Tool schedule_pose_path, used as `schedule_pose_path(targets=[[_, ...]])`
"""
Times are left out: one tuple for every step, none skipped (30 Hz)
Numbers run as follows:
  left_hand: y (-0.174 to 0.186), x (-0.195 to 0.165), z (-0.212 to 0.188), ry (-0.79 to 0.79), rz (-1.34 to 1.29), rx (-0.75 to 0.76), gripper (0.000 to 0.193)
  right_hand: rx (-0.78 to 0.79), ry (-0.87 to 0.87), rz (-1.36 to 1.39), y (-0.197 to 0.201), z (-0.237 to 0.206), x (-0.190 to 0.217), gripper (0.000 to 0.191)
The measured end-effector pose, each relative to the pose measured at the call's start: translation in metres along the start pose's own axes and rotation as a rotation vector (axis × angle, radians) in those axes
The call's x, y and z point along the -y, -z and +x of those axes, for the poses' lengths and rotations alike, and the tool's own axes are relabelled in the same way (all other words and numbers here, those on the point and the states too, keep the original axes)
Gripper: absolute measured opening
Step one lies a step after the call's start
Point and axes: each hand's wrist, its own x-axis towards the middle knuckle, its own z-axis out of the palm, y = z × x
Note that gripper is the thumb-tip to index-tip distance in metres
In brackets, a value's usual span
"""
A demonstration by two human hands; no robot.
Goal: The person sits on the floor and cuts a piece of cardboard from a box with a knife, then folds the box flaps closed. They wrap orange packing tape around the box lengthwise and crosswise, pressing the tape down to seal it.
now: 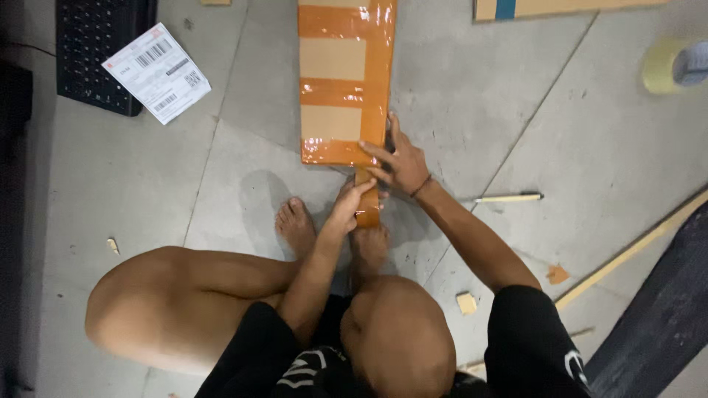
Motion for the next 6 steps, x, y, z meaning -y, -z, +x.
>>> schedule_pose_path(targets=[[-0.003,-0.008,0.005,-0.007,0.042,-0.009,0.033,0.004,0.007,0.013,-0.001,0.000,-0.002,0.065],[-0.006,-0.013,0.007,-0.006,0.047,0.024,0.036,0.014,0.009,0.030,-0.002,-0.004,-0.002,0.064],[-0.009,-0.016,0.007,-0.001,0.049,0.054,0.038,0.007,0.056,0.061,-0.004,-0.011,-0.005,0.062],[-0.011,-0.018,0.008,0.001,0.056,0.088,0.040,-0.005,0.102,0.091,-0.006,-0.019,-0.010,0.062],[-0.010,-0.021,0.010,0.026,0.067,0.070,0.045,-0.021,0.149,0.120,-0.007,-0.025,-0.017,0.062],[-0.006,-0.023,0.009,0.055,0.079,0.049,0.050,-0.024,0.152,0.118,0.017,-0.032,-0.052,0.062]])
